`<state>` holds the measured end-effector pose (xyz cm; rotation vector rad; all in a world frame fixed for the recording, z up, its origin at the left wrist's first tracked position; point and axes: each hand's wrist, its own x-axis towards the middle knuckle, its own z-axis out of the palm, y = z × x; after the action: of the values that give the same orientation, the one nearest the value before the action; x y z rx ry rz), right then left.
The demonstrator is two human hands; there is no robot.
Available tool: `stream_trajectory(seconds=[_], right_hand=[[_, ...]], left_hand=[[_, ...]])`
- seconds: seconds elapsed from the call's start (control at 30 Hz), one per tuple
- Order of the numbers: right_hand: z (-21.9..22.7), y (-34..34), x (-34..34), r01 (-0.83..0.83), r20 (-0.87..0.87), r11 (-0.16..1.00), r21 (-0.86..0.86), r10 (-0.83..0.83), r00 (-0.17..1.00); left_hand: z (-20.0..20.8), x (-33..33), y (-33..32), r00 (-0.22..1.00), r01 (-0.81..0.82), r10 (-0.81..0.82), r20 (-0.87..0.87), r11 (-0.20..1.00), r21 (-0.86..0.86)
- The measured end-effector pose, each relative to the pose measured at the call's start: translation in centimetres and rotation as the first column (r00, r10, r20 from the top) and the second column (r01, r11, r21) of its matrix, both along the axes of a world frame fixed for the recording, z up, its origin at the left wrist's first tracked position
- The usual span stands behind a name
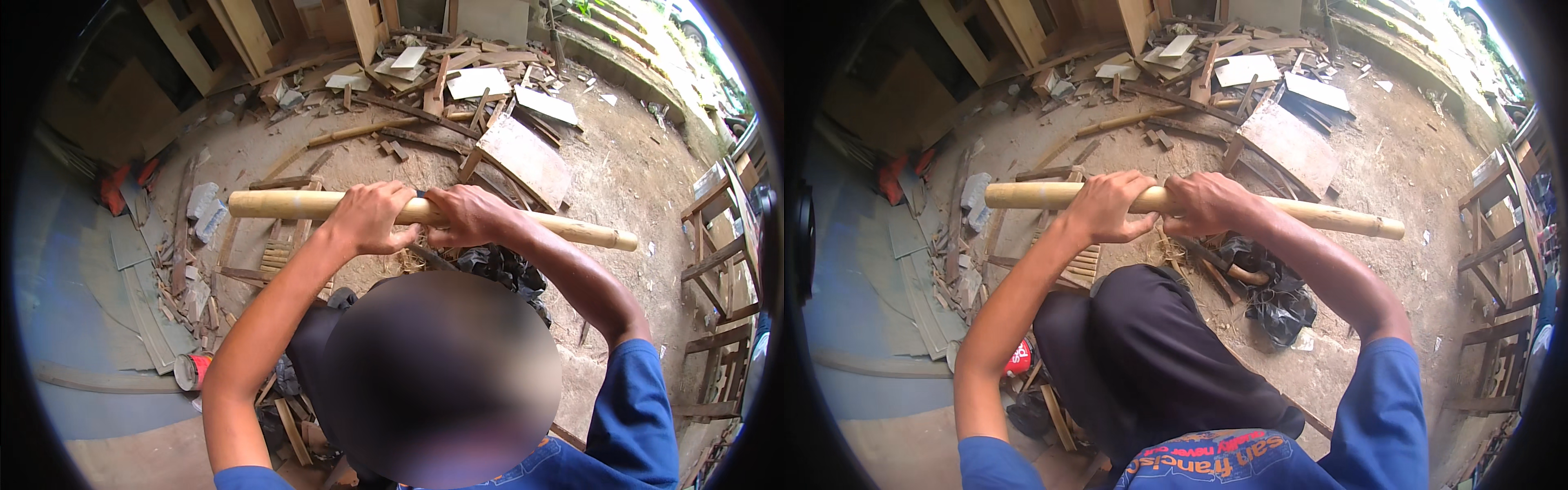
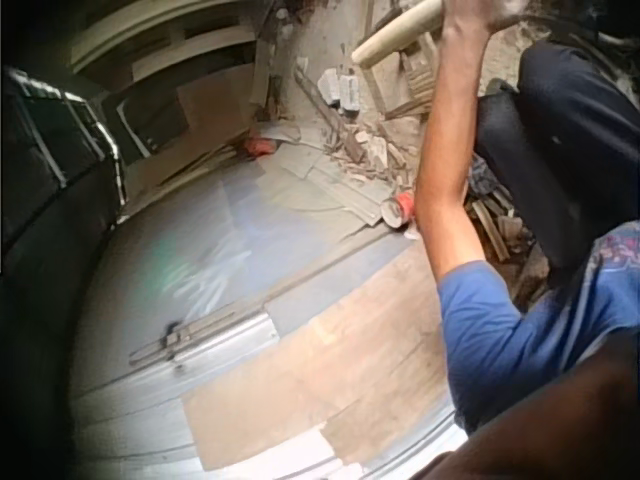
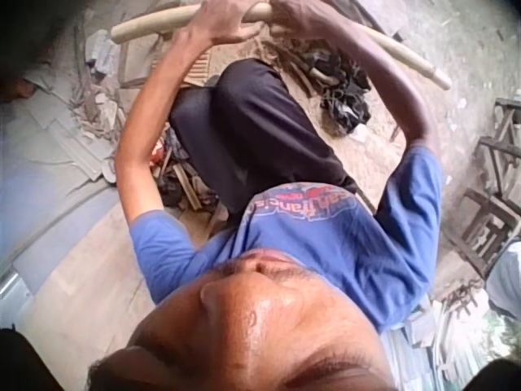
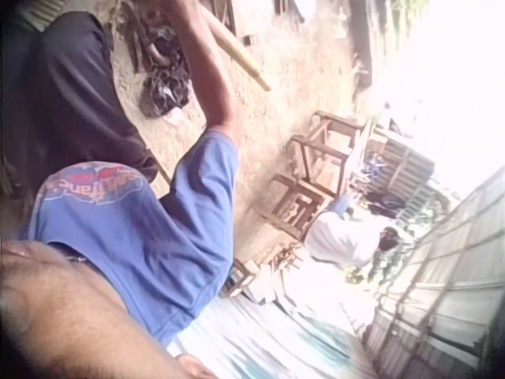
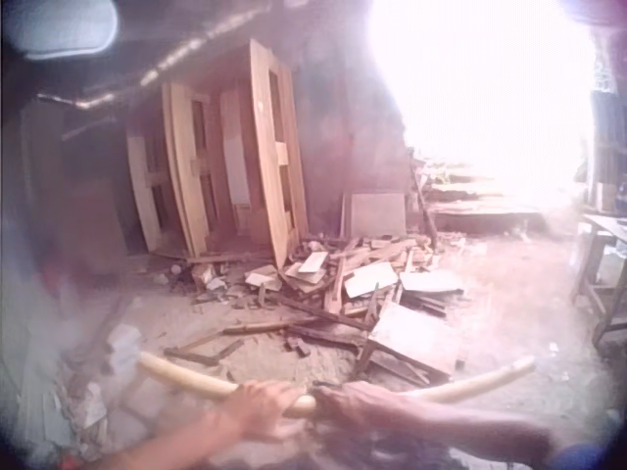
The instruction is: The person sits on the floor and uses a knife to shave and smooth a long bamboo pole. They rotate the pole to work on different sides, then place it into a wooden frame and use a hand saw to cut it.
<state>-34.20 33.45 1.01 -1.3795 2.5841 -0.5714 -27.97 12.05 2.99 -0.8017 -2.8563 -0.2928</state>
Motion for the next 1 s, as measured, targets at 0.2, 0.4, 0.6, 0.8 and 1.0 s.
stream_trajectory(seconds=[0.2, 0.4, 0.6, 0.8, 1.0], right_hand=[[1.7, -0.8, 1.4, -0.049, -0.076, 0.998, 0.025, 0.051, 0.996], [0.7, -2.4, 0.7, -0.116, -0.15, 0.991, -0.073, 0.104, 0.983], [-0.8, -4.0, -1.3, -0.167, -0.134, 0.985, -0.038, 0.16, 0.978], [-2.2, -5.2, -4.5, -0.192, -0.146, 0.981, -0.012, 0.188, 0.971], [-9.4, 0.0, -6.4, 0.043, -0.266, 0.736, -0.676, -0.298, 0.917]], left_hand=[[0.4, 2.5, -0.7, 0.986, -0.031, 0.022, -0.166, 0.998, -0.054], [0.2, 3.5, -1.6, 0.978, -0.096, 0.075, -0.192, 0.99, -0.102], [-1.8, 2.5, -2.7, 0.97, -0.133, 0.122, -0.212, 0.99, -0.036], [-3.6, -0.8, -3.5, 0.965, -0.247, 0.246, -0.086, 0.969, 0.009], [-6.3, -2.8, -8.3, 0.887, -0.462, 0.462, 0.007, 0.887, -0.022]])
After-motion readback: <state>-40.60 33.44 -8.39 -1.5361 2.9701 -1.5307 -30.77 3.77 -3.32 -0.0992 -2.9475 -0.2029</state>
